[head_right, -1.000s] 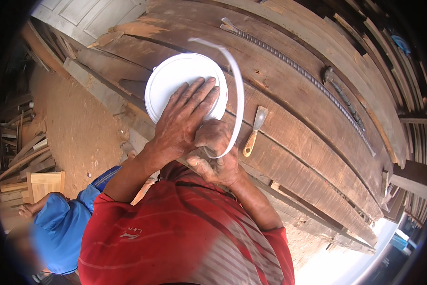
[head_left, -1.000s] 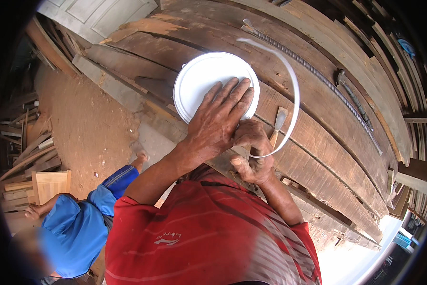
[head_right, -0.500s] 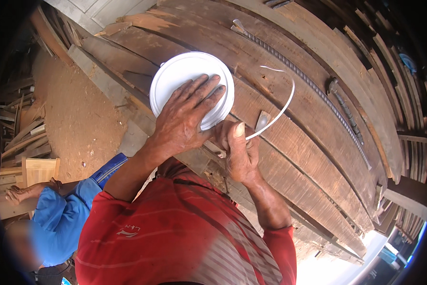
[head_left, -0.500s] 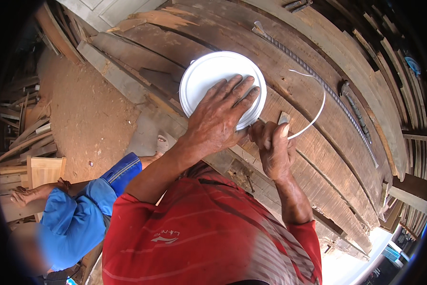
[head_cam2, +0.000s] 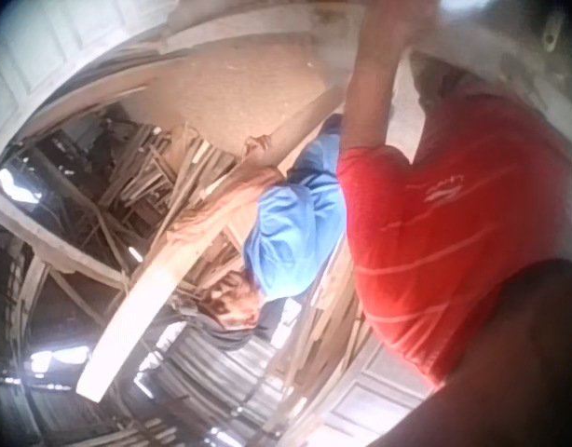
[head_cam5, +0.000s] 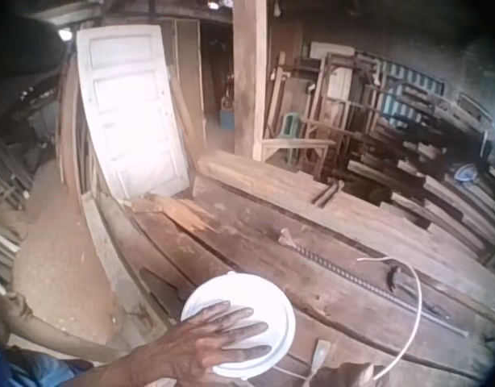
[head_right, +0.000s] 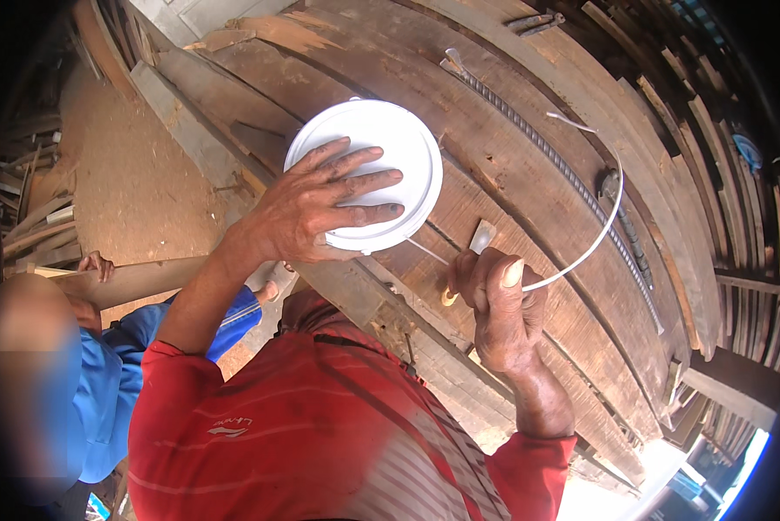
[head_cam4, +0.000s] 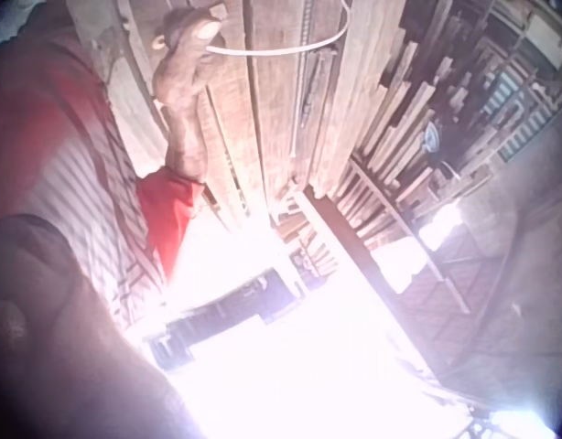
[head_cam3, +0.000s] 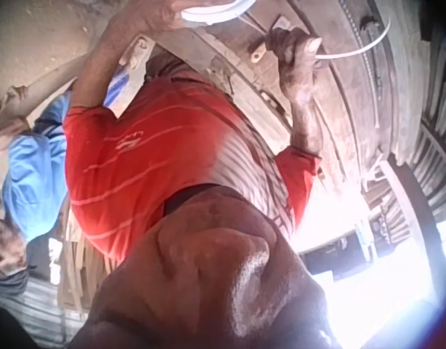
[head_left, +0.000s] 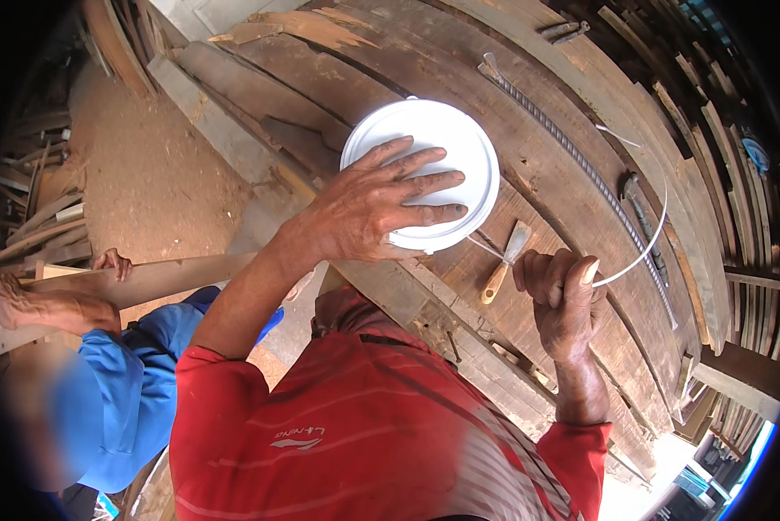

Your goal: The person walks through a cluttered workshop and uses a putty knife to pry open the lid of a white paint can. They repeatedly work the tool around the rim to loosen the seal and remove the metal handle loop.

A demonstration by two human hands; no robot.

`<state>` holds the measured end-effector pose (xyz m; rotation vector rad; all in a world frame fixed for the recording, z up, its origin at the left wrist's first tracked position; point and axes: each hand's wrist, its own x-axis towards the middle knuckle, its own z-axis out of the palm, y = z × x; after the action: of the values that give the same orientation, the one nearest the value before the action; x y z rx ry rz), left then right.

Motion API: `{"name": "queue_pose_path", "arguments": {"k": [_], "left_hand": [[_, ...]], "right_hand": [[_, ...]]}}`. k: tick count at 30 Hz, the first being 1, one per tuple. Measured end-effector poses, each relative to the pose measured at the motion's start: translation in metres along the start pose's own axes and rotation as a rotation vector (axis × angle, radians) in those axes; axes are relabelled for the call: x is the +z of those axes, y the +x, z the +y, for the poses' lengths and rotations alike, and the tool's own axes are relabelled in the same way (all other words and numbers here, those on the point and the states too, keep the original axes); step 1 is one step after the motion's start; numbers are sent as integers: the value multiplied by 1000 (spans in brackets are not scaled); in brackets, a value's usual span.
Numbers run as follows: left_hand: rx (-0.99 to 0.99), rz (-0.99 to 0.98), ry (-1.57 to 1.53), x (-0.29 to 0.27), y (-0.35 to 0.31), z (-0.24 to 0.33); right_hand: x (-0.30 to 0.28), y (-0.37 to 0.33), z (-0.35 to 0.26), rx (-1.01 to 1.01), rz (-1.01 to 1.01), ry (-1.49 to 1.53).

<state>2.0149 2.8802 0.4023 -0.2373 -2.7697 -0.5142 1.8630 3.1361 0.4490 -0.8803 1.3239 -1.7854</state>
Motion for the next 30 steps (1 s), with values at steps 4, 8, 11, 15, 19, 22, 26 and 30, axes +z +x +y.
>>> {"name": "queue_pose_path", "arguments": {"k": [4,8,11,15,19,22,26,30], "left_hand": [[-77,-60,25,-4,-6,10],[-245,-49,61,10,-7,47],[-287,-43,112,21,0,58],[-337,28,48,29,5,66],[-383,96,72,30,9,62],[-350,150,64,31,8,57],[-326,212,95,33,9,55],[-304,255,103,33,10,54]], "right_hand": [[13,-6,16,-120,45,0],[28,-11,43,-255,124,-179],[45,-19,72,-204,129,-269],[46,-17,89,-425,7,-467],[58,-14,90,-388,16,-167],[49,-5,71,-204,49,-19],[40,0,44,-61,2,-134],[36,8,22,-24,-70,-267]]}}
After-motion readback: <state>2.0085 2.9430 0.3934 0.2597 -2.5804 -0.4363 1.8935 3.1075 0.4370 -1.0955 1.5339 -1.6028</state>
